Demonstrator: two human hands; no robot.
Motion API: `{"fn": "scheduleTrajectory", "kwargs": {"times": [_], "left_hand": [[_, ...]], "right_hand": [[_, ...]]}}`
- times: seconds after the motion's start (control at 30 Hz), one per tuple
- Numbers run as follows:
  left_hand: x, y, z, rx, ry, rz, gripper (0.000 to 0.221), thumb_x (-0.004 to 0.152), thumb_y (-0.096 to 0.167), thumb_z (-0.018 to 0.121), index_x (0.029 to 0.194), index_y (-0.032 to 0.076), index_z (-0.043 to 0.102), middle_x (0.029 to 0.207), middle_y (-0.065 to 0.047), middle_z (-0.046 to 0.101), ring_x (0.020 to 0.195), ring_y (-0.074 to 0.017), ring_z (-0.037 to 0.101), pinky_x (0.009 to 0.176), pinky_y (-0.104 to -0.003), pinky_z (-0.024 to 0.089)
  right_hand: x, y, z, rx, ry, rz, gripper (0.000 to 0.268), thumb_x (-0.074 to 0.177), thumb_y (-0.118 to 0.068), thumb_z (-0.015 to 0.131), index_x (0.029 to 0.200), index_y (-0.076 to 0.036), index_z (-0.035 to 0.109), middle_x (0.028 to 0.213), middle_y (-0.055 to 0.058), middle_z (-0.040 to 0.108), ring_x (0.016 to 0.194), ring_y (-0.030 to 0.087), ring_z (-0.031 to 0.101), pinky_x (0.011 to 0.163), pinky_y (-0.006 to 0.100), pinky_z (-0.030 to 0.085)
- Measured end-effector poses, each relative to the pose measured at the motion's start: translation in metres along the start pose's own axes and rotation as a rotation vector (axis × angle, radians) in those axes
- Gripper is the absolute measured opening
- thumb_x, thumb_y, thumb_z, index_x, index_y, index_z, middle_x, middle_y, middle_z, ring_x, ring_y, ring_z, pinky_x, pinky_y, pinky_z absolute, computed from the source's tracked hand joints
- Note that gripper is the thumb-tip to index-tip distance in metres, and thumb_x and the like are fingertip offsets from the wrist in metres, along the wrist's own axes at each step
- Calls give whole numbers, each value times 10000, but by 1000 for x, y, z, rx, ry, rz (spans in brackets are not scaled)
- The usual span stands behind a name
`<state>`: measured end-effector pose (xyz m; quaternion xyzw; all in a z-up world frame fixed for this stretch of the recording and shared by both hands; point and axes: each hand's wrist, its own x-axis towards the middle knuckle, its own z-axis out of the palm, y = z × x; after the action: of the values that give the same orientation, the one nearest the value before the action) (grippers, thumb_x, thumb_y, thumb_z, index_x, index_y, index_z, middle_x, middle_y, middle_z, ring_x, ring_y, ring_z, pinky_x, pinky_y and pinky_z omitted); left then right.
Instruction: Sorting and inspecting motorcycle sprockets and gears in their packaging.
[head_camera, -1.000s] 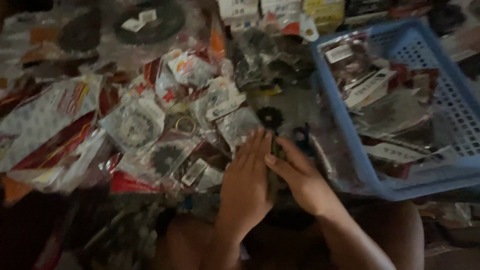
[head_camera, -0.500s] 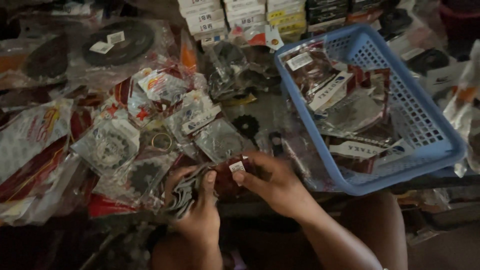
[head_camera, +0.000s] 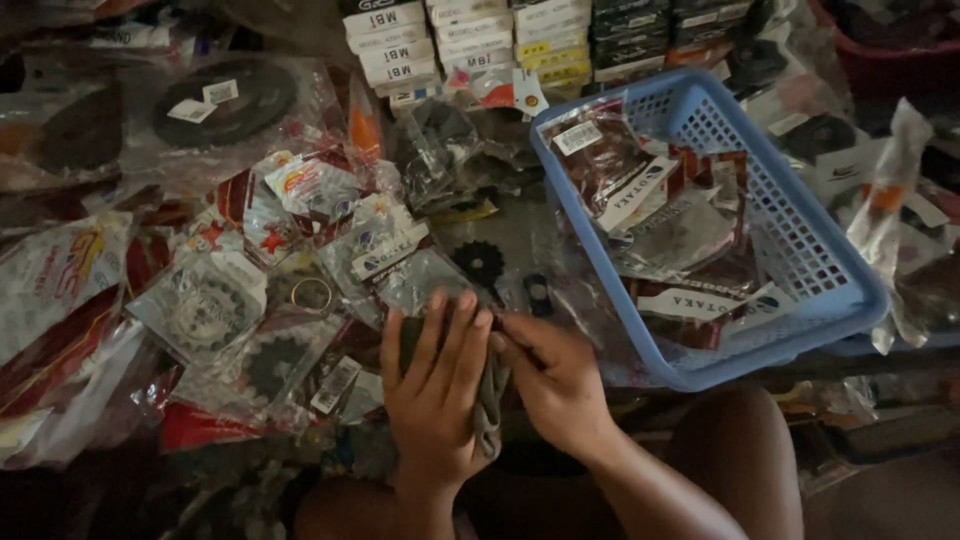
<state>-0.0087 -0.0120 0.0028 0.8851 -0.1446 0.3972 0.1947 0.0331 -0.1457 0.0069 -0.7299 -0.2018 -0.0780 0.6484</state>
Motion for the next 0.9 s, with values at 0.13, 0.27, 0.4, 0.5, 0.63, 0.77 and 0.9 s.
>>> {"fn": "scheduleTrajectory", "kwargs": {"times": [0.13, 0.27, 0.4, 0.5, 0.63, 0.77, 0.9], "left_hand": [[-4, -3, 7, 5, 93, -11, 487, 975, 244, 467, 1414, 85, 606, 1495, -115, 608, 1468, -337, 516, 1277, -710, 267], [-1, 0, -2, -374, 192, -209, 452, 1053, 271, 467, 1381, -22, 574, 1406, -201, 646, 1262, -384, 671, 1111, -503, 487], [-5, -3, -7, -572, 61, -648, 417, 1021, 301, 515, 1232, 4, 717, 1190, -166, 784, 928, -249, 779, 771, -358, 598], [-8, -5, -4, -129, -138, -823, 355, 998, 335, 612, 1237, 118, 759, 893, -136, 792, 620, -313, 700, 577, -430, 531], [-7, -7, -9, -149, -186, -657, 297, 1010, 239, 630, 1155, 17, 764, 842, -120, 778, 609, -296, 698, 550, -421, 548], [-6, -7, -12, -179, -156, -474, 192, 1015, 205, 694, 1067, 24, 733, 877, -115, 668, 674, -294, 577, 640, -425, 480], [-29, -35, 8, -79, -54, -278, 348, 874, -49, 751, 1211, 33, 719, 1096, -237, 601, 950, -454, 605, 897, -548, 508]], "right_hand": [[-16, 8, 2, 87, 108, -86, 245, 963, -1, 646, 1185, 76, 714, 951, 70, 763, 702, 94, 582, 602, 229, 495], [-34, 2, 1, -230, 379, -380, 192, 868, 4, 713, 1055, 44, 696, 815, 90, 776, 497, 106, 546, 476, 249, 463], [-59, -15, -12, -526, 432, -453, 272, 754, -38, 811, 999, 25, 712, 902, 122, 786, 626, 218, 721, 577, 283, 573], [-61, -67, -43, -662, 443, -435, 280, 714, -2, 783, 986, -19, 722, 997, 62, 815, 515, 132, 623, 510, 232, 512], [-7, -129, -77, -730, 540, -228, 93, 828, -37, 778, 915, -8, 764, 705, 66, 693, 488, 167, 509, 515, 295, 438], [46, -125, -129, -821, 231, -271, 337, 1010, -37, 608, 1330, 67, 586, 937, 164, 735, 634, 227, 640, 544, 354, 479], [43, -91, -146, -1047, 204, -284, 756, 1066, -70, 721, 1652, -14, 246, 1697, 280, 53, 1581, 610, 345, 1172, 621, 578]]}}
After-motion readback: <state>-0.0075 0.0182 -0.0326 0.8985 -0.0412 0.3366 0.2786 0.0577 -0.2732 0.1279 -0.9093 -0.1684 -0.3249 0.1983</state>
